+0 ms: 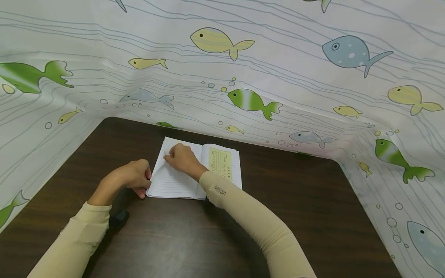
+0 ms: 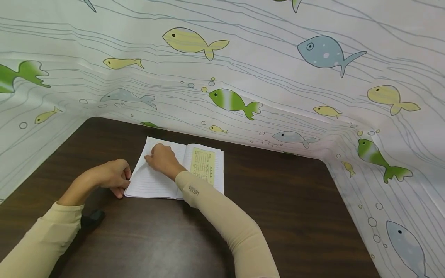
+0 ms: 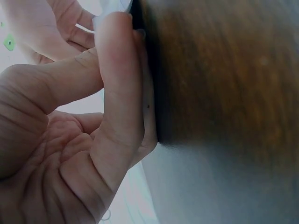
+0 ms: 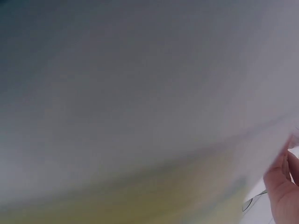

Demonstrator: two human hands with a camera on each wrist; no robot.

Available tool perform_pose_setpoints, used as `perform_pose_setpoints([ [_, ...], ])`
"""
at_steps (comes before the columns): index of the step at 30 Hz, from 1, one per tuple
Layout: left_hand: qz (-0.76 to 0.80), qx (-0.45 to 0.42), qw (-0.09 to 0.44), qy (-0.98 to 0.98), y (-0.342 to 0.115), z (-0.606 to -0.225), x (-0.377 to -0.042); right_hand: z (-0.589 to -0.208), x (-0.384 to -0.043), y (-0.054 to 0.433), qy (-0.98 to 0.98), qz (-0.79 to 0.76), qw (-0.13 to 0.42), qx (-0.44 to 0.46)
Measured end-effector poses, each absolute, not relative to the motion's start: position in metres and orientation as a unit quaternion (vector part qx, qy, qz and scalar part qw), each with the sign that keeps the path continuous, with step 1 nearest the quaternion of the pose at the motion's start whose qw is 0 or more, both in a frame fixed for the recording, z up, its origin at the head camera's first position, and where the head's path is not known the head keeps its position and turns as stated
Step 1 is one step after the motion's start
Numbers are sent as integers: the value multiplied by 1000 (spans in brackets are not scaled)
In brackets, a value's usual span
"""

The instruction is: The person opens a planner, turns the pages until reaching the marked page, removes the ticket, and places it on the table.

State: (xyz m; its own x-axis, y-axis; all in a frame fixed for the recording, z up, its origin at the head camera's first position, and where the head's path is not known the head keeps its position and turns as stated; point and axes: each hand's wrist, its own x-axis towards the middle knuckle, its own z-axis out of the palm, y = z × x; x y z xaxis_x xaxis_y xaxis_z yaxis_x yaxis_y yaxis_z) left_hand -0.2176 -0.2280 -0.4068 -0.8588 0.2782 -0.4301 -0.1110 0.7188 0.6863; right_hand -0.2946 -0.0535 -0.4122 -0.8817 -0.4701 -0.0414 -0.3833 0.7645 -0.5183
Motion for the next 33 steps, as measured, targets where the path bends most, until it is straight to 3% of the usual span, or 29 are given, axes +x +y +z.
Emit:
perform_pose_setpoints([
  [7, 362, 44, 263, 893, -228, -409, -218, -418, -296, -53, 925, -229, 104, -284],
  [20, 353, 42, 267, 896, -228, -407, -220, -419, -278, -61, 927, 29, 114, -357],
  [33, 388, 63, 275, 877, -232, -406, -220, -415, -276, -66, 930, 38, 133, -341],
])
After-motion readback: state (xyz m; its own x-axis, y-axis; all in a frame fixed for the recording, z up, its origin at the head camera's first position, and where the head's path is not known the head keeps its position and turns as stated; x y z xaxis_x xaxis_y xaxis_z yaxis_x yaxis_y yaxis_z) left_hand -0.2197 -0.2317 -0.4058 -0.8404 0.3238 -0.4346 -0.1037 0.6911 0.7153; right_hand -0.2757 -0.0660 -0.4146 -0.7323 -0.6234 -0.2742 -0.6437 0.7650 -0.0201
